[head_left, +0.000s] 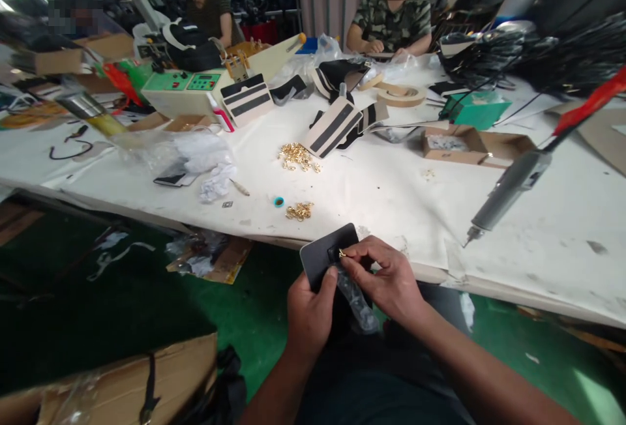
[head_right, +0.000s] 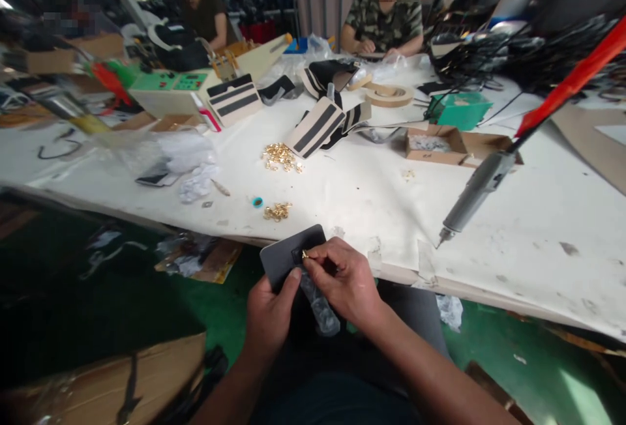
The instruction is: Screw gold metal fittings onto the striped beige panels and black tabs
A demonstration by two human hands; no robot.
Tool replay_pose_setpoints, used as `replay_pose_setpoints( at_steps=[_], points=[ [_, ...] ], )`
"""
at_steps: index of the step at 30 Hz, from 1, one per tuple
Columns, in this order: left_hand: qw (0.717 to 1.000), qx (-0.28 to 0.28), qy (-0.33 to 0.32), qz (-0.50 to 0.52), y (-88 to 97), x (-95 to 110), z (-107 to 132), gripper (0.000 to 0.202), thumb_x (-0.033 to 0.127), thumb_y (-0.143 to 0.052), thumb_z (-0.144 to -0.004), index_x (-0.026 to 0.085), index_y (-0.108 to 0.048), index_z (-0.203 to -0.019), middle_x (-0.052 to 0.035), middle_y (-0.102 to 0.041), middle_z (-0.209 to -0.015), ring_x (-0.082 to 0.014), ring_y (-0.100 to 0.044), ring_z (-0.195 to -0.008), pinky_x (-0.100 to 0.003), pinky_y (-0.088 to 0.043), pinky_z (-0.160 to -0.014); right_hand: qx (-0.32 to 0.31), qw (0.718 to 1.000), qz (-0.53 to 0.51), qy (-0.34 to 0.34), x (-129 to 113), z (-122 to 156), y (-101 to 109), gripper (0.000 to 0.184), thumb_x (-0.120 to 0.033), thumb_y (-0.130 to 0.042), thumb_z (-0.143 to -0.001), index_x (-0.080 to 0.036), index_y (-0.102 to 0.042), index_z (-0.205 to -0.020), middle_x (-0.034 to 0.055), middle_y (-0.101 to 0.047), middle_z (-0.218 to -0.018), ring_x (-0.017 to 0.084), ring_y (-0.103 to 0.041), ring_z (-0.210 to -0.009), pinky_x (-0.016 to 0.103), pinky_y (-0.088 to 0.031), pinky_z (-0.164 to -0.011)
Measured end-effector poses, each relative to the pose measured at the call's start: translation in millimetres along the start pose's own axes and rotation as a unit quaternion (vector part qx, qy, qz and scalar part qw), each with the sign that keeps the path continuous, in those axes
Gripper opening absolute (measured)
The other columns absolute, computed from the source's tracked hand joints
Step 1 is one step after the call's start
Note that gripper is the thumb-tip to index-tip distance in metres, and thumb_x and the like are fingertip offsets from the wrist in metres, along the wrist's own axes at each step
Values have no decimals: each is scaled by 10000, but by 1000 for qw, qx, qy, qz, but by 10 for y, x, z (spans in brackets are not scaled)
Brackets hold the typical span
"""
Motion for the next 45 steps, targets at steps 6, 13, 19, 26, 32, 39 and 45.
replay_pose_setpoints(
  at_steps=[6,13,19,26,32,39,45],
  points=[
    [998,-8,-49,-50,-149,127,97,334,435,-729,-932,163,-815,-1105,-71,-834,-1044,-249,-760,-896,-292,-582,-809,30,999,0,16,28,72,155,54,-199,-732,-945,-233,-771,-927,20,-718,-831,164,-692,-772,282,-553,-705],
    [994,-9,-75,-80,-266,174,166,349,435,-715,-931,168,-811,-1134,-95,-831,-1055,-295,-754,-967,-358,-603,-886,32,999,7,4,-13,128,260,95,-251,-696,-971,-239,-777,-923,43,-747,-837,191,-712,-780,315,-583,-710],
    [987,-10,-107,-115,-315,180,206,284,369,-704,-952,219,-801,-1173,-76,-819,-1090,-280,-750,-990,-338,-577,-912,39,999,-8,-18,30,182,298,109,-249,-700,-972,-248,-809,-961,53,-780,-898,198,-731,-810,325,-591,-729],
    [974,-15,-168,-148,-361,272,261,245,297,-696,-958,243,-796,-1175,-78,-805,-1122,-275,-754,-1016,-325,-567,-923,110,993,-11,-32,36,228,344,59,-256,-768,-936,-261,-787,-881,26,-775,-847,188,-715,-772,311,-574,-707],
    [943,-46,-265,-199,-426,305,339,449,221,-655,-967,265,-631,-1413,-110,-703,-1320,-291,-674,-1243,-385,-538,-1068,57,998,3,11,-70,258,367,289,-157,-692,-922,-284,-779,-1167,58,-779,-1055,230,-729,-965,373,-594,-880],
    [899,-35,-344,-270,-506,270,397,806,272,-759,-876,294,-385,-1590,-168,-539,-1489,-353,-604,-1343,-486,-573,-1062,-22,1000,-10,6,-226,319,410,674,-350,-875,-774,-300,-625,-1398,88,-703,-1263,308,-662,-1153,431,-548,-1008],
    [878,-65,-359,-309,-644,330,487,965,276,-816,-798,245,-329,-1631,-214,-491,-1507,-399,-584,-1348,-536,-578,-1042,58,983,-55,-163,-44,336,587,315,-510,-616,-1004,-220,-736,-972,47,-757,-889,234,-693,-834,311,-551,-737]
  ],
)
Point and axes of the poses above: each hand's wrist, its own z-axis away from the middle knuckle, its own y-axis out of the back of the hand, x = y × z, the point moved 4 cm from there along -z, towards the middle knuckle
